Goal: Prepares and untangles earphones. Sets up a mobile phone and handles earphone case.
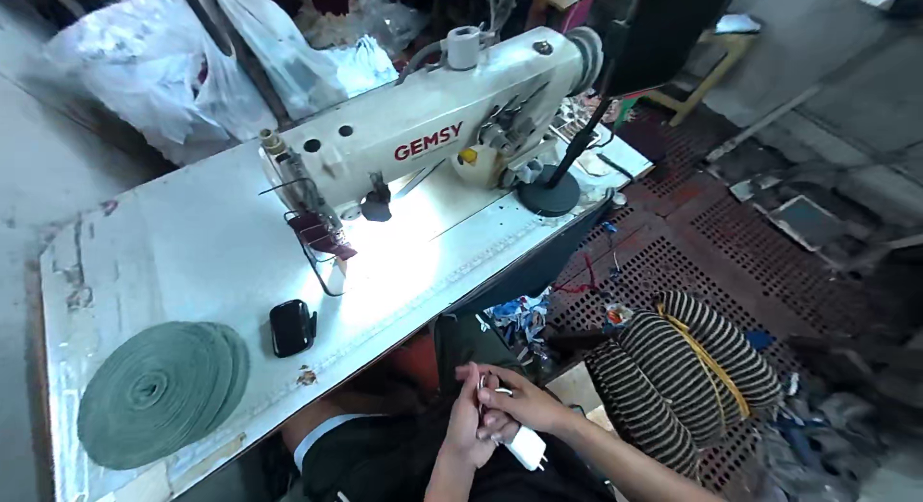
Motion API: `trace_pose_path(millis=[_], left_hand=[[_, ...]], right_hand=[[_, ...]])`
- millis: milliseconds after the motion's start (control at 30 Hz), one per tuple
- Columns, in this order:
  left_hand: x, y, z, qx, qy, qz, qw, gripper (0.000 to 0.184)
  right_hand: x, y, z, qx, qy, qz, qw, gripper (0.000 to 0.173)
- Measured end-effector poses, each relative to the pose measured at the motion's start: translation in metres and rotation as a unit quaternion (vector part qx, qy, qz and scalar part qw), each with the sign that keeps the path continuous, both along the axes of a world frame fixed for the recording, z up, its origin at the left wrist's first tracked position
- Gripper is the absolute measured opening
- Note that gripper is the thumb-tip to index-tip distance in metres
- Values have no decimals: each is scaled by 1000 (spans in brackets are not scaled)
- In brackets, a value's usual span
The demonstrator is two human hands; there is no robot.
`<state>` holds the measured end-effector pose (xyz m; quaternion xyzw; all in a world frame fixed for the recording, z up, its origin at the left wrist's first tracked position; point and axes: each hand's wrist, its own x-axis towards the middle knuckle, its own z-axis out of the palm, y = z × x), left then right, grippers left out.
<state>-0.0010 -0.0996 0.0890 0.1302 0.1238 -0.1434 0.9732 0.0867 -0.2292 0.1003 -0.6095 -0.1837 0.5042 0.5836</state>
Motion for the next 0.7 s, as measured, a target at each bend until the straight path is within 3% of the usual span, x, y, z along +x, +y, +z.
trace_pose_path(millis=[100, 200, 233, 300, 333, 367, 500, 600, 700], left_hand=[[-4, -14, -4, 130, 82, -26, 988, 64], [-21, -1, -5, 329, 89, -60, 938, 56], [-28, 8, -5, 425, 91, -68, 898, 52], [-33, 24, 0, 615, 111, -70, 777, 38], [-29, 30, 2, 656, 120, -52, 744, 34], [-21, 35, 3, 658, 130, -22, 742, 37], [45, 37, 2, 439, 166, 125, 874, 52], [95, 26, 4, 356, 211, 193, 890, 39], [116, 12, 8, 356, 231, 161, 891, 40]], right_hand=[[-3, -14, -8, -41, 69, -13, 997, 33], [-8, -24, -8, -68, 17, -32, 997, 34], [-11, -28, -7, -93, -46, -35, 994, 37], [-21, -36, -9, -124, -215, -34, 968, 37], [-27, -41, -11, -127, -304, -14, 944, 32], [-34, -44, -13, -122, -379, 22, 917, 25], [-53, -48, 7, -135, -447, 226, 855, 34], [-53, -43, 24, -194, -404, 312, 837, 35], [-48, -42, 38, -239, -354, 340, 838, 37]])
